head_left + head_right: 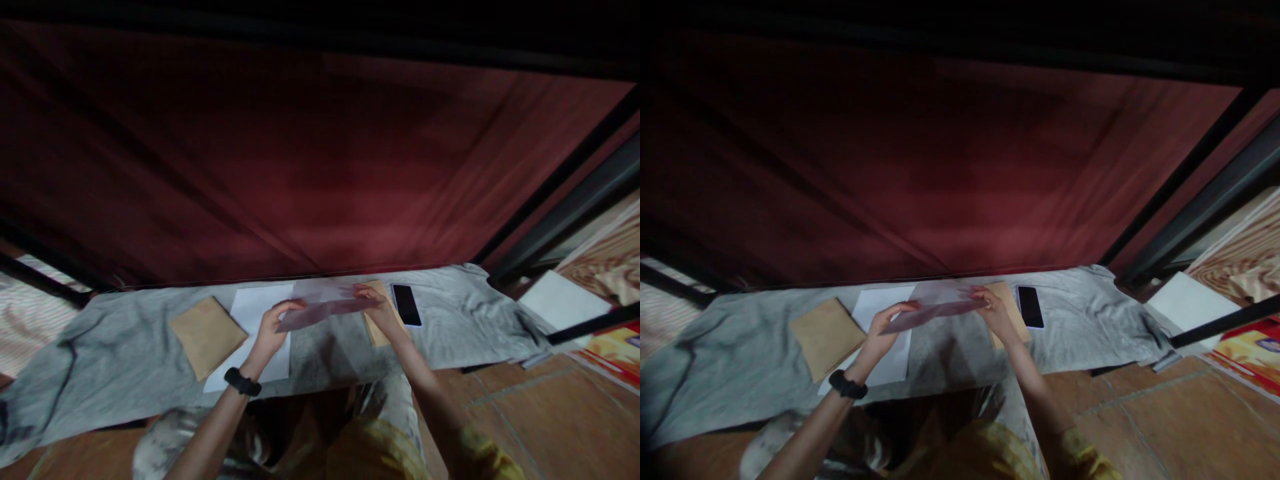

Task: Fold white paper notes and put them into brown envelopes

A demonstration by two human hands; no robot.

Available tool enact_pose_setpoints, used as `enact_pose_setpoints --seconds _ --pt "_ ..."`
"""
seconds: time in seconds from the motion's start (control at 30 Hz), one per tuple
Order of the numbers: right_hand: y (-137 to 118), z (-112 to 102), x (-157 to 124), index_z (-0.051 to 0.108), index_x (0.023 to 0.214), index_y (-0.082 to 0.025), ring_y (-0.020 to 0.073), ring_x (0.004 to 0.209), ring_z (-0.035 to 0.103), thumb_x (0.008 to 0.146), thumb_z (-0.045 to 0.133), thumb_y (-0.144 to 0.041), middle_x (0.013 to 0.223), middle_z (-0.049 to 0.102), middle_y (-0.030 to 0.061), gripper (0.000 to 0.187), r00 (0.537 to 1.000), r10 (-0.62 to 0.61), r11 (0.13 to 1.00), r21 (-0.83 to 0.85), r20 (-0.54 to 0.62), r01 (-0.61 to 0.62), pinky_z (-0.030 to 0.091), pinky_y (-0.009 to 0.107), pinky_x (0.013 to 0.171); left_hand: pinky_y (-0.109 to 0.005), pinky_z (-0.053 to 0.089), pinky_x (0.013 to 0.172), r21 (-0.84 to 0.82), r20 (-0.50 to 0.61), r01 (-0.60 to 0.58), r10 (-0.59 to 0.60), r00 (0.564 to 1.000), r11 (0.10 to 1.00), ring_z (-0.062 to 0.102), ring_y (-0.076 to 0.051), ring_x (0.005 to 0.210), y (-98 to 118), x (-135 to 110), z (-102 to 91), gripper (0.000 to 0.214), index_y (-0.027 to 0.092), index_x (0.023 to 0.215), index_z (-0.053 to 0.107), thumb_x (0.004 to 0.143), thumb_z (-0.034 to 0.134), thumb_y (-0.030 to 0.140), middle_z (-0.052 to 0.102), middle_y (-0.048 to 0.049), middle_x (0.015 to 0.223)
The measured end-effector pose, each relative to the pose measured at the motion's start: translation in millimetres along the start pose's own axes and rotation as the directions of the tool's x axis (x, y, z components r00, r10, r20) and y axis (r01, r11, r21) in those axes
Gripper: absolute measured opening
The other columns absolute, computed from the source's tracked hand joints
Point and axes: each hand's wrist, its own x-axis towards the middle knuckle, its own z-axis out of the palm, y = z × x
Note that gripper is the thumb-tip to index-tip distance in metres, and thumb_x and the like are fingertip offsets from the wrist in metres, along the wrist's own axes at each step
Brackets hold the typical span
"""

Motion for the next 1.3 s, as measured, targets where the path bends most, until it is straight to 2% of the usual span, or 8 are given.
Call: enact_pose_setpoints --seconds 0.13,0.3,0.43,0.67,0.8,1.0,1.17,1.3 --pt "40 -1 -47 0.072 0.119 -0.027 0.0265 0.137 0.047 0.083 0.066 -0.029 0.142 0.059 0.0076 0.037 0.993 -0.053 0.968 -0.237 0.105 0.077 0.032 0.048 0.118 -0.048 0.038 0.115 0.271 0.182 -0.098 0.049 0.982 0.957 0.061 -0.022 0.124 -50 -39 12.1 0.046 0.027 0.105 0.077 0.075 0.048 0.006 0.074 -0.005 0.121" --pt "74 -3 -95 0.066 0.133 -0.026 0.0327 0.144 0.038 0.076 0.068 -0.023 0.15 0.053 0.0103 0.057 0.935 0.002 0.847 -0.498 0.356 0.188 0.029 0.057 0.12 -0.047 0.031 0.122 0.547 0.446 -0.183 -0.099 0.89 0.817 0.051 -0.017 0.137 -90 -72 29.8 0.062 0.028 0.126 0.068 0.077 0.042 -0.002 0.061 -0.0026 0.143" --pt "87 -7 -123 0.064 0.135 -0.025 0.0299 0.144 0.039 0.088 0.055 -0.023 0.152 0.05 0.0102 0.048 0.891 0.03 0.809 -0.534 0.453 0.245 0.031 0.053 0.12 -0.043 0.032 0.122 0.627 0.468 -0.195 -0.165 0.868 0.754 0.046 -0.016 0.141 -102 -90 32.2 0.065 0.027 0.134 0.062 0.08 0.042 -0.004 0.055 -0.0032 0.148" --pt "93 -11 -141 0.063 0.136 -0.031 0.0264 0.143 0.043 0.101 0.039 -0.034 0.151 0.052 0.0055 0.043 0.899 0.015 0.814 -0.527 0.437 0.243 0.031 0.051 0.12 -0.038 0.041 0.117 0.514 0.508 -0.116 -0.192 0.84 0.85 0.053 -0.017 0.136 -90 -86 19.7 0.07 0.028 0.13 0.066 0.077 0.037 -0.007 0.057 -0.0028 0.146" --pt "87 -5 -143 0.057 0.142 -0.03 0.0295 0.146 0.038 0.093 0.054 -0.036 0.159 0.041 0.007 0.049 0.856 0.027 0.793 -0.533 0.516 0.296 0.025 0.053 0.121 -0.043 0.036 0.12 0.489 0.418 -0.154 -0.075 0.905 0.859 0.039 -0.019 0.146 -78 -63 63.7 0.057 0.028 0.147 0.048 0.093 0.045 0.013 0.045 -0.0055 0.156" --pt "86 -5 -149 0.05 0.148 -0.029 0.0288 0.145 0.039 0.085 0.057 -0.031 0.156 0.044 0.0099 0.064 0.827 0.066 0.776 -0.55 0.559 0.309 0.023 0.054 0.121 -0.053 0.029 0.121 0.63 0.451 -0.194 -0.151 0.88 0.752 0.029 -0.028 0.151 -90 -51 116.6 0.051 0.021 0.145 0.05 0.094 0.054 0.026 0.039 -0.013 0.159" --pt "89 -8 -146 0.057 0.142 -0.03 0.0293 0.141 0.046 0.082 0.061 -0.027 0.152 0.051 0.0096 0.061 0.857 0.046 0.817 -0.513 0.514 0.264 0.029 0.054 0.12 -0.048 0.034 0.119 0.497 0.46 -0.095 -0.17 0.871 0.862 0.043 -0.024 0.144 -94 -73 74.6 0.044 0.026 0.134 0.062 0.091 0.061 0.032 0.051 -0.0095 0.151" --pt "82 -5 -137 0.068 0.129 -0.031 0.03 0.13 0.057 0.083 0.06 -0.022 0.137 0.065 0.0087 0.048 0.914 0.1 0.883 -0.459 0.394 0.101 0.038 0.055 0.114 -0.046 0.041 0.115 0.288 0.492 0.178 -0.305 0.815 0.941 0.048 -0.027 0.139 -71 -102 14.5 0.059 0.032 0.139 0.058 0.083 0.07 0.045 0.053 -0.0058 0.151"
